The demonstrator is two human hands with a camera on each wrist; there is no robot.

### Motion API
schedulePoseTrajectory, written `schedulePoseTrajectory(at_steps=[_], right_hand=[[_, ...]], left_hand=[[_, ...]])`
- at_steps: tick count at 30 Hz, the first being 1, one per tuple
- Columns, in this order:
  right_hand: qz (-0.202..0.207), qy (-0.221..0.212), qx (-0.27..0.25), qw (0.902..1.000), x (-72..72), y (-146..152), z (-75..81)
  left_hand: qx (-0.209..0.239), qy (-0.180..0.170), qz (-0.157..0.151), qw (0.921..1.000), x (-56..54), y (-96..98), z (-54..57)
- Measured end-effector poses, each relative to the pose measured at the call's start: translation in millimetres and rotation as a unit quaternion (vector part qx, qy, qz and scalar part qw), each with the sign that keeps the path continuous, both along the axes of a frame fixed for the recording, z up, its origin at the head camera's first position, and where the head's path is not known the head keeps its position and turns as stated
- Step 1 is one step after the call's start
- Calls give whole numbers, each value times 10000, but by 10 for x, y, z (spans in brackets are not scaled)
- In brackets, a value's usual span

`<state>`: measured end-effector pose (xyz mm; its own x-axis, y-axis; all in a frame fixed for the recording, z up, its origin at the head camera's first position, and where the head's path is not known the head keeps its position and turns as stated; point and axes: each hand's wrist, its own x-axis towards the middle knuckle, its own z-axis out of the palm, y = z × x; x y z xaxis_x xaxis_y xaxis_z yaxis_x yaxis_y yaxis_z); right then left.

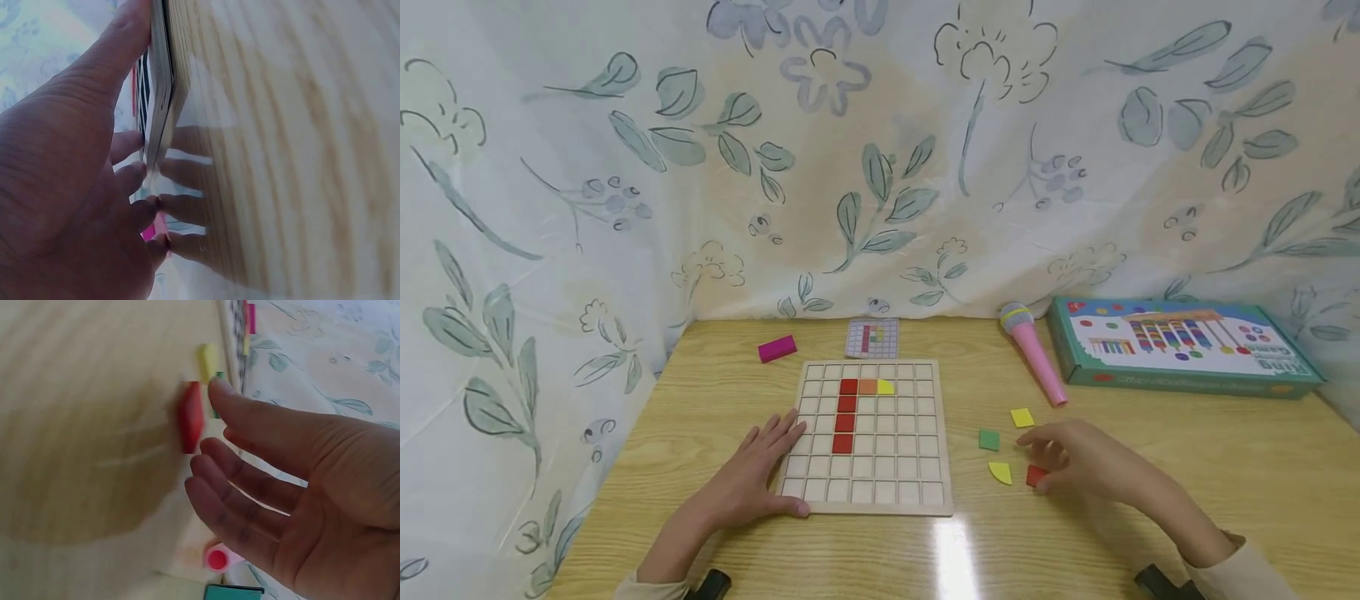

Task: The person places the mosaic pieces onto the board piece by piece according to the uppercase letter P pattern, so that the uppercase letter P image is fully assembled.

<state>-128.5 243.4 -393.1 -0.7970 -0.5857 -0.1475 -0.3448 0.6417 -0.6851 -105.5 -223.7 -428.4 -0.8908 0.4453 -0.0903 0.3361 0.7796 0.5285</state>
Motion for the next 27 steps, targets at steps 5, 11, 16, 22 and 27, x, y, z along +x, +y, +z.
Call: schedulePoseTrajectory(at_steps=[5, 11, 16, 22, 27], right_hand=[[-38, 296, 139, 9995, 35, 14, -91], [-37, 358, 164, 9992, 63, -6, -98], [-82, 557, 186, 9982, 80, -22, -76], [53, 972, -19, 9953, 53, -109, 13], [128, 1131, -122, 9934, -22, -270, 121]], left_hand=[[-2, -13, -8, 10000, -1, 2, -3], [-18, 41, 15, 10000, 3, -4, -17], [16, 19, 29, 10000, 7, -6, -16], [15, 22, 27, 10000, 11, -2, -6], [15, 15, 17, 10000, 15, -2, 3]])
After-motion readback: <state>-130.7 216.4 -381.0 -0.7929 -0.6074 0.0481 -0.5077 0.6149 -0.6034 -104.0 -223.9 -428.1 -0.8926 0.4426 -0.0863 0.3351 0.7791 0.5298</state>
